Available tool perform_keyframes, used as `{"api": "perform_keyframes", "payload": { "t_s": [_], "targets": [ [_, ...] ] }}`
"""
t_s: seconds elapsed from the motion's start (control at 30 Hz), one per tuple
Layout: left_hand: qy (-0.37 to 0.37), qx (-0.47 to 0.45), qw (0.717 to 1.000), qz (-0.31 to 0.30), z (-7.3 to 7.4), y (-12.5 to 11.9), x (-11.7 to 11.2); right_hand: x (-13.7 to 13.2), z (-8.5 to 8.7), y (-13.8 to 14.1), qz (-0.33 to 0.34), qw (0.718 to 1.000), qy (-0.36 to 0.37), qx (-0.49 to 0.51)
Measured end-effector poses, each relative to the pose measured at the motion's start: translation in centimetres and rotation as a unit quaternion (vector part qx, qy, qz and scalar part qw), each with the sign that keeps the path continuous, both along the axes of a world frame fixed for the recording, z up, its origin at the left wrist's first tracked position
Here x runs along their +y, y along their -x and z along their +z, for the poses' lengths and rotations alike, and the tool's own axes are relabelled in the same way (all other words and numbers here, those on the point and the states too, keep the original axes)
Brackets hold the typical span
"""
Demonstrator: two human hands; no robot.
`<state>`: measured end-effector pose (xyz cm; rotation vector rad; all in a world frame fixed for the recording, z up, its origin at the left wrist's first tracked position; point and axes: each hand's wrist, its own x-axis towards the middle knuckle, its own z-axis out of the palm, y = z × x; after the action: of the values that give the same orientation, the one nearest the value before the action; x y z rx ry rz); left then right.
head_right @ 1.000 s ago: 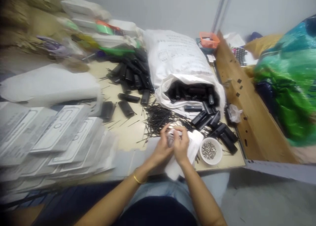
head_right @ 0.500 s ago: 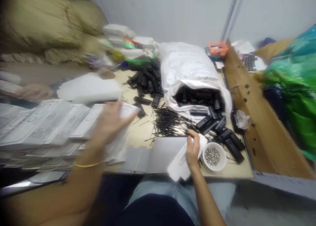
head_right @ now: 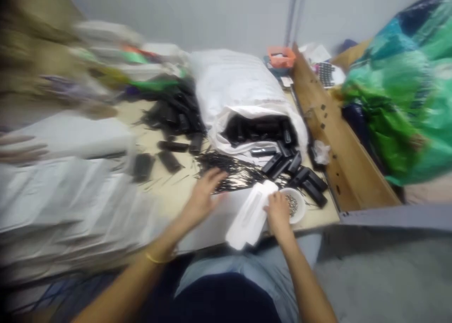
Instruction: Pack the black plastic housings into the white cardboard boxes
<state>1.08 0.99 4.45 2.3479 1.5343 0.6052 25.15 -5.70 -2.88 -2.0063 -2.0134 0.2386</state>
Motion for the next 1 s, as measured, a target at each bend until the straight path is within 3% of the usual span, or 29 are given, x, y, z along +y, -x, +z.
{"api": "perform_keyframes", "payload": {
  "t_s": [0.07, 0.13, 0.23, 0.33, 0.43, 0.53, 0.63, 0.73, 0.83, 0.9, 1.0],
  "targets": [
    [0.109, 0.013, 0.986, -0.128, -3.6, -4.2, -2.3, 0.3, 0.4, 0.2, 0.008, 0.999, 0.031, -0.037],
    [0.153, 0.056, 0.976, -0.144, -6.2, -6.7, -4.5, 1.0, 0.9, 0.1, 0.007, 0.998, 0.048, -0.050],
    [0.164, 0.102, 0.974, -0.115, -7.9, -7.8, -5.8, 2.9, 1.6, -0.6, 0.008, 0.996, 0.082, -0.042],
    [0.167, 0.114, 0.972, -0.117, -7.6, -7.2, -5.5, 5.1, 2.0, -1.3, 0.016, 0.991, 0.132, -0.012],
    [0.182, 0.105, 0.970, -0.119, -6.4, -6.5, -4.1, 6.6, 2.1, -1.6, 0.051, 0.987, 0.148, 0.044],
    [0.192, 0.092, 0.970, -0.115, -4.9, -6.7, -1.1, 5.9, 2.3, -2.1, 0.063, 0.990, 0.065, 0.111],
    [0.141, 0.080, 0.982, -0.101, -4.1, -8.7, 3.6, 3.4, 1.9, -3.2, -0.023, 0.992, -0.017, 0.125],
    [0.108, 0.082, 0.987, -0.092, -4.5, -12.2, 7.8, 0.9, 0.6, -4.0, -0.089, 0.992, 0.033, 0.085],
    [0.106, 0.097, 0.985, -0.091, -5.6, -15.1, 9.9, -0.1, -1.0, -4.2, -0.094, 0.991, 0.071, 0.070],
    [0.102, 0.103, 0.985, -0.093, -6.2, -15.9, 10.3, -0.1, -1.5, -4.2, -0.098, 0.990, 0.056, 0.087],
    [0.087, 0.101, 0.986, -0.095, -6.0, -14.7, 10.7, 0.2, -1.8, -4.6, -0.112, 0.983, 0.013, 0.142]
  ]
}}
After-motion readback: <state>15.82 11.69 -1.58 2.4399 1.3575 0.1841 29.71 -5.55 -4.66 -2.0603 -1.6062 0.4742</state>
